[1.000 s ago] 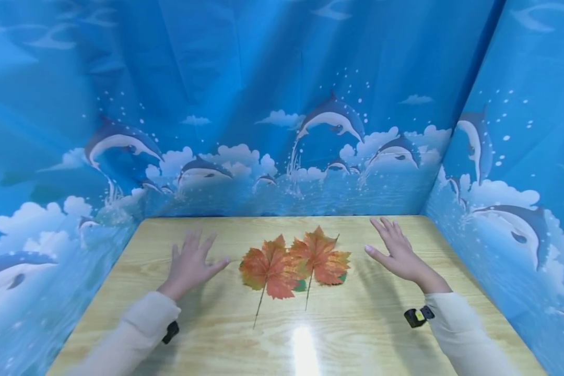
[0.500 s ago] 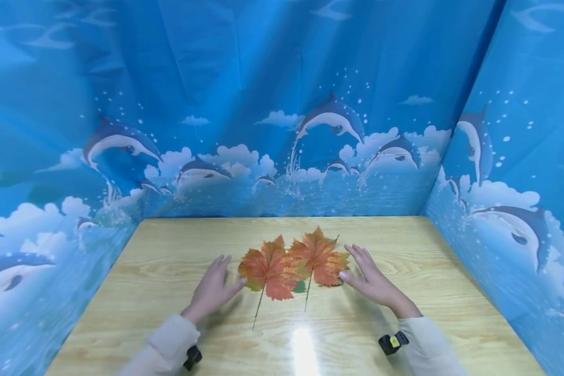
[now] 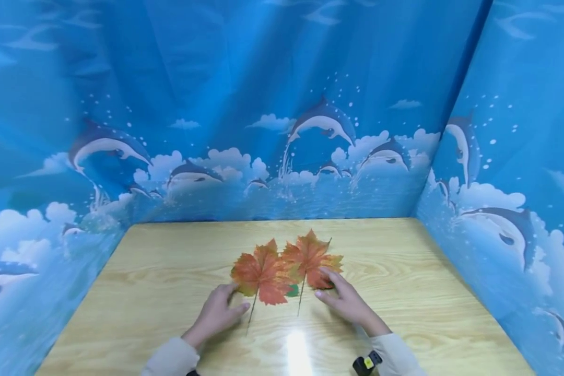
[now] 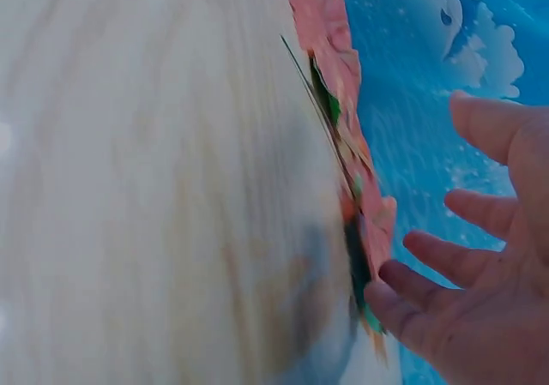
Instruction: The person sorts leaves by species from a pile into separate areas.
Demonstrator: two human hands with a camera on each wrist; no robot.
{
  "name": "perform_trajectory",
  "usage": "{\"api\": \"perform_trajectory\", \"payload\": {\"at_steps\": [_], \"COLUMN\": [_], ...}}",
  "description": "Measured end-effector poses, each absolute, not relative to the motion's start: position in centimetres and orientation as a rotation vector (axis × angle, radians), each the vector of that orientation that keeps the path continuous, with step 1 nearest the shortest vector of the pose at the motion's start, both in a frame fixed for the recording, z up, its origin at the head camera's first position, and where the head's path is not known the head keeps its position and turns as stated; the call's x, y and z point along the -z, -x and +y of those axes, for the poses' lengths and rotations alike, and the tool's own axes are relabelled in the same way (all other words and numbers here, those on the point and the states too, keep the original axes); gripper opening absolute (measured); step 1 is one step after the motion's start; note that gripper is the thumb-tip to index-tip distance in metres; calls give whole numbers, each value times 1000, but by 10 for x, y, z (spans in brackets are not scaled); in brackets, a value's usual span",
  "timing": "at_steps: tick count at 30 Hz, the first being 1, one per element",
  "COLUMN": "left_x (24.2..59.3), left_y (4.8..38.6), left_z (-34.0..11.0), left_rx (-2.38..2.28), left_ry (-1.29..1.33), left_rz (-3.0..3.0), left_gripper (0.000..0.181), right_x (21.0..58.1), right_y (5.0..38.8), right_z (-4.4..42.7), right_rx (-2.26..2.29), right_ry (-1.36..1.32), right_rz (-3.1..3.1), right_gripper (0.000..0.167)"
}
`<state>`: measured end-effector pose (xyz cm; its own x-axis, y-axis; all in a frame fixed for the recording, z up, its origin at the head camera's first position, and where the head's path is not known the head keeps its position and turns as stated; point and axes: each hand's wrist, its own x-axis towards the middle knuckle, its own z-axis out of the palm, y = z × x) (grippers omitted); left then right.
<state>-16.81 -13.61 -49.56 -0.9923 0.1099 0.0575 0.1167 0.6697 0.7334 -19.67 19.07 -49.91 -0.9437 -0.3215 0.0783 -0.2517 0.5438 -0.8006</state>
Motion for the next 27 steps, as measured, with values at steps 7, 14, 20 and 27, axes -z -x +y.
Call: {"api": "perform_trajectory", "payload": {"at_steps": [7, 14, 20, 27], "left_x": [502, 506, 506, 506], "left_y": [170, 170, 169, 166], "left_z": [-127, -118, -116, -117], "left_rx": [1206, 1344, 1350, 1344], "left_ry": [179, 194, 229, 269], "left_rz": [-2850, -2907, -2901, -2858], "left_gripper": [57, 41, 39, 28], "right_x": [508, 509, 511, 520], "right_y": [197, 196, 198, 204], "right_z": [170, 152, 141, 130], "right_rx": [1498, 1513, 1584, 1619], "right_ry": [459, 300, 213, 184], "right_rz": [2598, 2712, 2742, 2805], "right_gripper": [51, 42, 33, 24]}}
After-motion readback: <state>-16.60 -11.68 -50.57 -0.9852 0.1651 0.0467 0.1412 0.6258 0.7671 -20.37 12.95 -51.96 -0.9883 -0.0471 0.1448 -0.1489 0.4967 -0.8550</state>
